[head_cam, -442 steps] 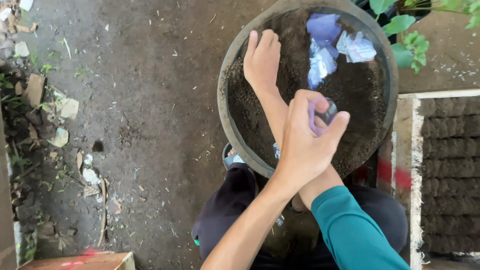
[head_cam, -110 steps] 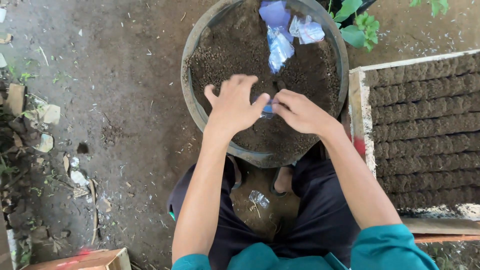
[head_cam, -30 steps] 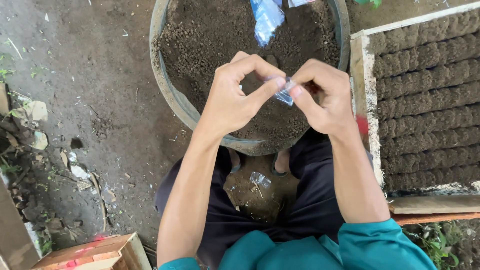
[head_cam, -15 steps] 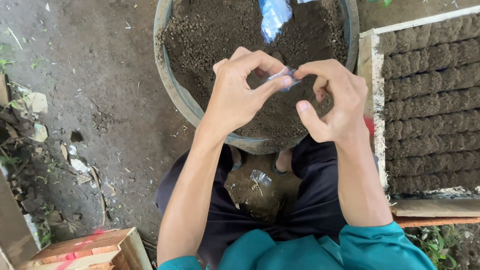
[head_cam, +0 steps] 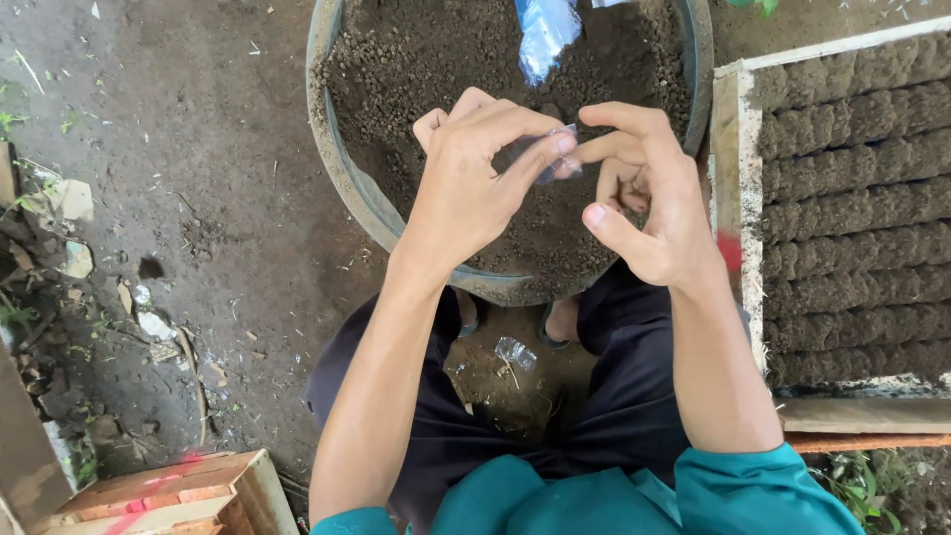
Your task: Filling small plastic bags with soil and arranging them in a seedling tray for planting.
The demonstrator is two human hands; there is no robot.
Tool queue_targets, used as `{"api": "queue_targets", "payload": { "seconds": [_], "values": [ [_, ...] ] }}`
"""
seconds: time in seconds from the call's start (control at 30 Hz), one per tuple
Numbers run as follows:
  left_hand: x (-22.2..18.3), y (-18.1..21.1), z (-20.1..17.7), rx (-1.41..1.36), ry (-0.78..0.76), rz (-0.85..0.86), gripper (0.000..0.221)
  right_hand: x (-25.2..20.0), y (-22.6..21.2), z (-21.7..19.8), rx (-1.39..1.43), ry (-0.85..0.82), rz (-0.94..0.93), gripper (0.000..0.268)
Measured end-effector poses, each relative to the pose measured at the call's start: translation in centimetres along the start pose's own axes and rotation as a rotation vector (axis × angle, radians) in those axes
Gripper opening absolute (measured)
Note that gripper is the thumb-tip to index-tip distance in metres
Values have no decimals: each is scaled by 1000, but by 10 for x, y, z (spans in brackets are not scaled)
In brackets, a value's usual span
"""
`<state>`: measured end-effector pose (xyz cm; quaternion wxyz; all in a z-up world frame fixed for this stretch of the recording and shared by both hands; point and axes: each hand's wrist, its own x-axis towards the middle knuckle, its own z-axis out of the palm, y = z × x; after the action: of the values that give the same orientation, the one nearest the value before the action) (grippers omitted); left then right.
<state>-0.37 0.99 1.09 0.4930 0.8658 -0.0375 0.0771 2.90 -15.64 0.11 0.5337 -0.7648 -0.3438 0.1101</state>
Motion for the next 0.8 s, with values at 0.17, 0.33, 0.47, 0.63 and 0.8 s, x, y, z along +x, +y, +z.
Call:
{"api": "queue_targets", "payload": {
  "seconds": [0.17, 0.33, 0.47, 0.63, 0.8],
  "values": [
    [1, -2, -1, -41, 23, 4, 15, -4, 11, 3, 355, -38, 3, 49],
    [0, -6, -3, -170, 94, 75, 14, 2, 2, 6, 359, -143, 30, 35],
    [-3, -8, -1, -43, 48, 59, 14, 5, 0, 4, 212, -194, 88, 31],
    [-6, -1, -7, 225, 118, 248, 23, 5, 6, 1, 211, -343, 133, 39],
    [-15, -6, 0, 942, 141, 346, 46, -6, 30, 0, 532, -358, 60, 55]
  ]
}}
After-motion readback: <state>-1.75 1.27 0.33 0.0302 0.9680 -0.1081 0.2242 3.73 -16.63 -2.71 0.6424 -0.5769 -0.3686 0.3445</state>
